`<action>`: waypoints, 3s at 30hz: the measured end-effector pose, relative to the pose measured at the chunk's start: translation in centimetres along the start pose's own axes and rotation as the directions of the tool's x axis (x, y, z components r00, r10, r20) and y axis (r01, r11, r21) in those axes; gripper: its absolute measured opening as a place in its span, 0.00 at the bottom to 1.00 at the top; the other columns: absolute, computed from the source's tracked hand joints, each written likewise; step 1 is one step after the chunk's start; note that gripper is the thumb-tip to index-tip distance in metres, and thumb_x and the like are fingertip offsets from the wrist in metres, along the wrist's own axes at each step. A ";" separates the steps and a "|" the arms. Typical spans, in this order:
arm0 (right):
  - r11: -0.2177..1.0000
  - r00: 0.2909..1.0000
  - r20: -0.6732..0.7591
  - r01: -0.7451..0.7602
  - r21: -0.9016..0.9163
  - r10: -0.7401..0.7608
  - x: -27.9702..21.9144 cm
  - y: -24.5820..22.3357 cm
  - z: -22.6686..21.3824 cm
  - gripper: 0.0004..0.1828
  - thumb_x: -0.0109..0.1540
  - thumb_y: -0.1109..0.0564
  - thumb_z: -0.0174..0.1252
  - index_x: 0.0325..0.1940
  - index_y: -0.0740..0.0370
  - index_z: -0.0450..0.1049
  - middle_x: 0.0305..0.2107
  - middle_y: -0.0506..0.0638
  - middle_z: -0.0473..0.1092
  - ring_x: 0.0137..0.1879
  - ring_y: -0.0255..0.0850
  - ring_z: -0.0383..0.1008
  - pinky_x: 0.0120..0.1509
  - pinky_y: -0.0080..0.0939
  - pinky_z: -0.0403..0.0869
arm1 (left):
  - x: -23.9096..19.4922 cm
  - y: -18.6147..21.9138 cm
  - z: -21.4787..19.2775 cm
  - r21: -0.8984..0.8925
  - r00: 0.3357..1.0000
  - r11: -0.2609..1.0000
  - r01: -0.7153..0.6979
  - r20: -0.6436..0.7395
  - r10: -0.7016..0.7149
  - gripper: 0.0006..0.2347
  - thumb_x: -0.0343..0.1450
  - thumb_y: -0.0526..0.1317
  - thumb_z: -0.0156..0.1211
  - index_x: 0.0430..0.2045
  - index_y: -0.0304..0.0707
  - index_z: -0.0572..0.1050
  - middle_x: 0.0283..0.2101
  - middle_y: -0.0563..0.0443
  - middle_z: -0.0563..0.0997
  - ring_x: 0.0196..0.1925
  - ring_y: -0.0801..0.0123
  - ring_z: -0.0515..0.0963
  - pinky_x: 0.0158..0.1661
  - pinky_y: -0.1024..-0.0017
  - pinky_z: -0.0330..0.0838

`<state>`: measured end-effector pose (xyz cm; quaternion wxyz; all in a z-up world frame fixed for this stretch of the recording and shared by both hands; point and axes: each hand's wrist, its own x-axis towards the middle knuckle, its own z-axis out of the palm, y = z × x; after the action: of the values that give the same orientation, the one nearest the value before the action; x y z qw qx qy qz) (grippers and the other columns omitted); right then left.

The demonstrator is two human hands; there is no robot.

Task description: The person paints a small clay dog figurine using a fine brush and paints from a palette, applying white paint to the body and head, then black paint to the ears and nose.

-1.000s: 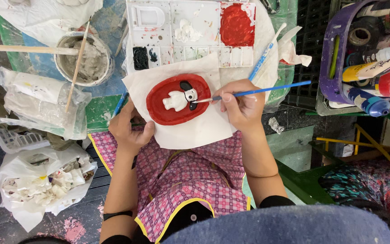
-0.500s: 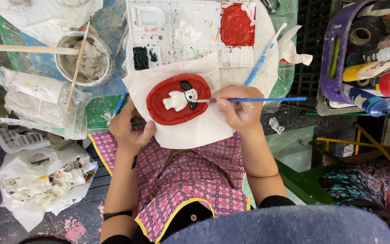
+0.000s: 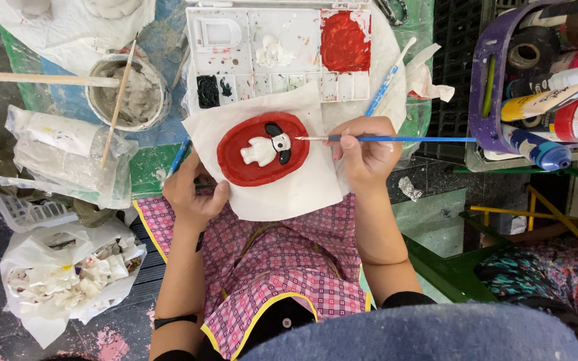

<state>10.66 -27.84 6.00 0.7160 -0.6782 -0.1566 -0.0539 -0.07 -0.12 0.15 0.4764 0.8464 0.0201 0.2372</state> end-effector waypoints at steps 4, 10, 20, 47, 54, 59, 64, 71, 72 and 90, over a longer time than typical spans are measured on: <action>1.000 1.000 0.015 0.004 0.007 -0.004 -0.2 0.1 0.2 0.10 0.74 0.56 0.54 0.48 0.67 0.64 0.36 0.61 0.74 0.30 0.34 0.70 0.33 0.30 0.71 | -0.1 0.0 0.1 -0.010 1.000 1.000 0.014 -0.002 -0.014 0.25 0.72 0.50 0.65 0.58 0.29 0.74 0.27 0.49 0.80 0.25 0.71 0.79 0.30 0.76 0.71; 0.999 0.999 0.053 -0.008 -0.032 0.010 -0.1 -0.1 0.2 0.10 0.74 0.56 0.53 0.48 0.67 0.65 0.34 0.59 0.75 0.30 0.32 0.67 0.32 0.28 0.68 | -0.1 -0.2 0.1 -0.001 1.000 1.000 0.008 0.000 -0.008 0.25 0.72 0.50 0.65 0.58 0.29 0.74 0.26 0.50 0.80 0.25 0.71 0.79 0.30 0.76 0.71; 1.000 0.999 -0.047 -0.009 -0.009 0.009 0.0 0.2 0.8 0.12 0.75 0.55 0.54 0.47 0.68 0.65 0.33 0.59 0.73 0.28 0.32 0.68 0.33 0.31 0.69 | 0.0 0.0 0.0 0.006 1.000 1.000 0.008 0.005 -0.008 0.25 0.72 0.50 0.65 0.58 0.28 0.74 0.28 0.48 0.81 0.26 0.70 0.81 0.31 0.75 0.72; 0.998 0.970 -0.235 0.059 -0.015 -0.060 -8.1 -2.7 -4.3 0.14 0.73 0.51 0.56 0.51 0.63 0.62 0.40 0.58 0.71 0.30 0.38 0.74 0.33 0.32 0.69 | -0.8 -0.1 -0.6 -0.194 0.997 0.978 0.078 -0.008 -0.082 0.17 0.73 0.35 0.62 0.57 0.33 0.72 0.30 0.50 0.82 0.31 0.74 0.80 0.36 0.76 0.74; 0.999 0.976 -0.216 0.029 -0.017 -0.032 -9.0 -3.1 -4.5 0.16 0.75 0.46 0.52 0.51 0.62 0.61 0.37 0.57 0.72 0.29 0.37 0.72 0.32 0.32 0.68 | -1.6 3.9 -2.6 -0.107 0.977 0.971 0.212 0.050 -0.208 0.17 0.71 0.31 0.62 0.55 0.31 0.75 0.31 0.48 0.85 0.26 0.75 0.80 0.30 0.75 0.74; 0.996 0.947 -0.312 -0.084 0.011 0.084 -8.9 -2.7 -4.3 0.12 0.76 0.51 0.50 0.51 0.62 0.61 0.32 0.55 0.68 0.26 0.36 0.67 0.30 0.32 0.64 | -3.2 5.6 -5.2 -0.058 0.989 0.987 0.147 -0.008 -0.148 0.12 0.72 0.30 0.62 0.50 0.33 0.78 0.32 0.49 0.85 0.31 0.73 0.84 0.35 0.75 0.76; 0.963 0.956 -0.257 -0.070 0.259 0.139 -7.0 -3.1 -3.2 0.09 0.75 0.52 0.43 0.50 0.59 0.62 0.38 0.58 0.74 0.25 0.38 0.71 0.29 0.30 0.64 | -5.1 5.4 -7.8 0.063 0.982 0.986 0.154 -0.124 -0.145 0.07 0.71 0.31 0.65 0.42 0.32 0.81 0.33 0.47 0.84 0.32 0.70 0.84 0.37 0.74 0.75; 0.997 0.976 -0.214 -0.021 0.079 0.037 -4.6 -3.9 -0.9 0.07 0.76 0.55 0.48 0.51 0.62 0.61 0.36 0.58 0.70 0.24 0.36 0.65 0.27 0.32 0.61 | -5.2 3.8 -9.5 0.131 0.948 0.967 0.218 -0.264 -0.178 0.05 0.71 0.31 0.67 0.37 0.33 0.81 0.32 0.46 0.83 0.30 0.69 0.82 0.36 0.72 0.74; 0.998 0.981 -0.193 -0.013 0.067 0.025 -3.3 -4.5 -0.7 0.07 0.76 0.55 0.47 0.51 0.61 0.61 0.37 0.58 0.71 0.24 0.36 0.67 0.27 0.32 0.62 | -4.7 3.7 -9.6 0.127 0.948 0.968 0.215 -0.267 -0.175 0.05 0.71 0.31 0.67 0.37 0.33 0.81 0.31 0.46 0.82 0.30 0.68 0.81 0.36 0.72 0.74; 0.449 0.856 0.500 0.501 -0.739 -0.132 31.2 3.7 17.5 0.15 0.60 0.47 0.70 0.36 0.60 0.76 0.28 0.55 0.77 0.34 0.55 0.78 0.38 0.54 0.74 | -0.1 2.2 -7.0 0.424 0.976 0.886 0.189 -0.181 -0.121 0.05 0.69 0.37 0.70 0.32 0.39 0.79 0.23 0.55 0.77 0.24 0.64 0.79 0.30 0.63 0.69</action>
<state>38.54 -6.06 12.32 0.2229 -0.8933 -0.3683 -0.1296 -3.54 4.25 4.93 0.2880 0.9073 0.1763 0.2505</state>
